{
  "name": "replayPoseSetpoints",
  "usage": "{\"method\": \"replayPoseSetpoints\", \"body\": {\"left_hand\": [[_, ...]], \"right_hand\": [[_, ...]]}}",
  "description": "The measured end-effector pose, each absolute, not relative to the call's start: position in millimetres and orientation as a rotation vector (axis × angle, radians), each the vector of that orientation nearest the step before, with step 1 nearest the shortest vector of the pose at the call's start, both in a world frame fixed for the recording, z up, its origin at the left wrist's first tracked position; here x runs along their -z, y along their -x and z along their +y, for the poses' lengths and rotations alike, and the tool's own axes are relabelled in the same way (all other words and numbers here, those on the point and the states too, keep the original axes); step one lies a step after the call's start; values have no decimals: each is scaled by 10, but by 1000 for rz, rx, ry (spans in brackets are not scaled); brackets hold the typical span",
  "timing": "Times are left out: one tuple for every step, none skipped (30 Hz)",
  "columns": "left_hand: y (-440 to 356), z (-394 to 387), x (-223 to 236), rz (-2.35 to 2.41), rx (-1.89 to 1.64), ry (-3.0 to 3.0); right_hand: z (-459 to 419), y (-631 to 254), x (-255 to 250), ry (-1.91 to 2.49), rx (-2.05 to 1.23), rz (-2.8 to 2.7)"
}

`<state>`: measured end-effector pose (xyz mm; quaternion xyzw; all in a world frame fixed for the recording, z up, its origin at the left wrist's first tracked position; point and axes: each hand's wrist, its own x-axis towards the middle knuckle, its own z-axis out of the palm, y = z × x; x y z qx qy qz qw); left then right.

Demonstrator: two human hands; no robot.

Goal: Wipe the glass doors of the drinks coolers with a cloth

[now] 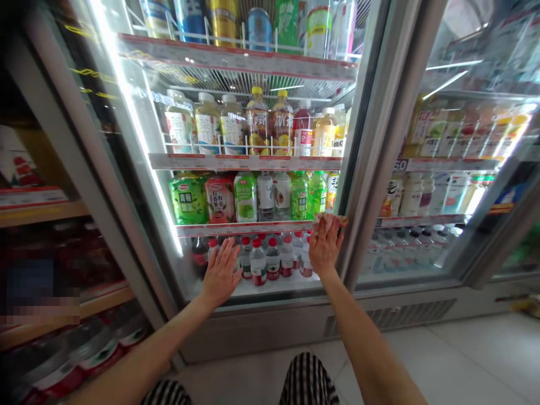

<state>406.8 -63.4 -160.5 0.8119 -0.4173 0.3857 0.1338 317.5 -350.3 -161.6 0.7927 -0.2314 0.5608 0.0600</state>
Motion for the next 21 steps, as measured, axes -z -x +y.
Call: {"method": "replayPoseSetpoints", "body": {"left_hand": [[-4063, -621, 1627, -1201, -1116, -2357], [-4058, -603, 1645, -1193, -1115, -2359], [-4057, -581, 1654, -1187, -1112, -2361], [-4060, -555, 1655, -1182, -1108, -2364], [-4069, -527, 1646, -1179, -1104, -2368], [-4083, -500, 1629, -1172, -1104, -2372], [-4101, -474, 1605, -1156, -1107, -2378], [-4122, -454, 1578, -1129, -1112, -2386], [-4145, -440, 1551, -1096, -1120, -2389], [-4165, -431, 1527, -1059, -1128, -2390], [-4184, -426, 1509, -1026, -1133, -2386], [-4199, -421, 1497, -999, -1136, -2381], [-4211, -413, 1491, -982, -1134, -2378], [-4222, -398, 1491, -973, -1132, -2380], [-4234, -374, 1495, -966, -1130, -2386], [-4249, -338, 1500, -960, -1128, -2397], [-4270, -293, 1504, -954, -1127, -2409], [-4297, -239, 1504, -944, -1126, -2423], [-4329, -180, 1499, -927, -1126, -2434], [-4365, -120, 1488, -902, -1128, -2441], [-4402, -65, 1472, -875, -1131, -2445]], "right_hand": [[-3441, -3183, 1652, -2415, -1683, -657], [-3362, -3181, 1737, -2448, -1642, -585], [-3277, -3172, 1846, -2488, -1586, -494], [-3198, -3162, 1950, -2523, -1525, -403], [-3134, -3155, 2021, -2546, -1471, -328], [-3088, -3157, 2037, -2556, -1436, -274], [-3062, -3174, 1988, -2553, -1426, -246], [-3047, -3206, 1878, -2541, -1443, -250], [-3037, -3254, 1726, -2523, -1484, -277], [-3018, -3313, 1555, -2506, -1535, -313], [-2980, -3378, 1397, -2491, -1589, -351], [-2918, -3439, 1276, -2487, -1624, -370], [-2830, -3491, 1210, -2499, -1627, -356], [-2723, -3529, 1206, -2528, -1589, -295], [-2607, -3551, 1256, -2568, -1512, -192], [-2496, -3562, 1337, -2608, -1406, -65], [-2400, -3566, 1424, -2635, -1303, 61], [-2327, -3572, 1486, -2644, -1222, 169], [-2278, -3585, 1500, -2639, -1177, 242], [-2251, -3611, 1454, -2626, -1180, 263], [-2239, -3651, 1348, -2609, -1230, 231]]}}
